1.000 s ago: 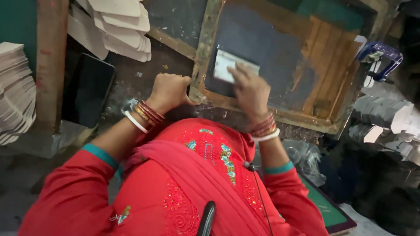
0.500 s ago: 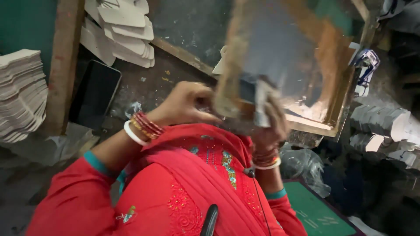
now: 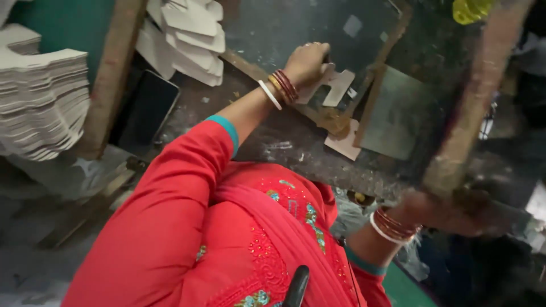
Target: The person performs screen printing by placing a white cutout onto a mesh screen and using a squeegee to spread ink across the surface. They repeatedly lift the screen to reveal the printed cutout and place it on a nearby pile before repeating the process.
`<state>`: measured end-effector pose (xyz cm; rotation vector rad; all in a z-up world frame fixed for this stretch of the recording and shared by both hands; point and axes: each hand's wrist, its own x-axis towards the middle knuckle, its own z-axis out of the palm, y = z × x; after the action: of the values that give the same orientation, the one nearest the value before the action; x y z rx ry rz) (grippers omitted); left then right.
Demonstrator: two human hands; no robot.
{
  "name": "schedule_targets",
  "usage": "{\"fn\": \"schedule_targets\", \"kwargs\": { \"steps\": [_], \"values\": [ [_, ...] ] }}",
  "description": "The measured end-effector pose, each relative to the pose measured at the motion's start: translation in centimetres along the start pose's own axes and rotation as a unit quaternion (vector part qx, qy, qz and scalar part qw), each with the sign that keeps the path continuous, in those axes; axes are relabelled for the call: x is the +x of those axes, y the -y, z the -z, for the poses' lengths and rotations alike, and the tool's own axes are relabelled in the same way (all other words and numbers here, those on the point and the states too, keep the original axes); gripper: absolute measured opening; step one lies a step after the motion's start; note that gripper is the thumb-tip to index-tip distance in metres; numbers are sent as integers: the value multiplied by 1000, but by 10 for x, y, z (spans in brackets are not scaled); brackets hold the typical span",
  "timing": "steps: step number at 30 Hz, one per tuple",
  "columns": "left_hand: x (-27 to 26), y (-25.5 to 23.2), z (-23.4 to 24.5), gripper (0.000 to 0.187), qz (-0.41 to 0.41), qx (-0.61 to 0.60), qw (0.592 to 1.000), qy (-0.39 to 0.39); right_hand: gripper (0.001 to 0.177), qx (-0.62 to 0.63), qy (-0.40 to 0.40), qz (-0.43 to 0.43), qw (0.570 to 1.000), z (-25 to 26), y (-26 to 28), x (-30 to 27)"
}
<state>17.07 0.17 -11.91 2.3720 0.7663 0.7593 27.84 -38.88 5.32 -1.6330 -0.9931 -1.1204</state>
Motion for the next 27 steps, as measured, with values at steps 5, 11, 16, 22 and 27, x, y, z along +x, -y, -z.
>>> {"fn": "schedule_targets", "kwargs": {
  "steps": [5, 11, 16, 22, 27],
  "values": [
    [11, 49, 139, 27, 93, -212, 954, -188, 60, 72, -30, -87, 993, 4, 6, 12],
    [-60, 110, 226, 45, -34, 216, 960, -175, 38, -55, -24, -154, 986, 11, -5, -14],
    [-78, 105, 233, 20, -52, 221, 967, -117, 23, 14, -32, -92, 995, 11, 5, -2],
    [-59, 7, 173, 4, -58, 100, 991, -64, 37, -395, 67, 257, 879, 8, 23, 23],
    [-42, -33, 98, 27, 98, -153, 983, 34, 33, 6, 24, -83, 996, -4, 44, 28]
  ]
}}
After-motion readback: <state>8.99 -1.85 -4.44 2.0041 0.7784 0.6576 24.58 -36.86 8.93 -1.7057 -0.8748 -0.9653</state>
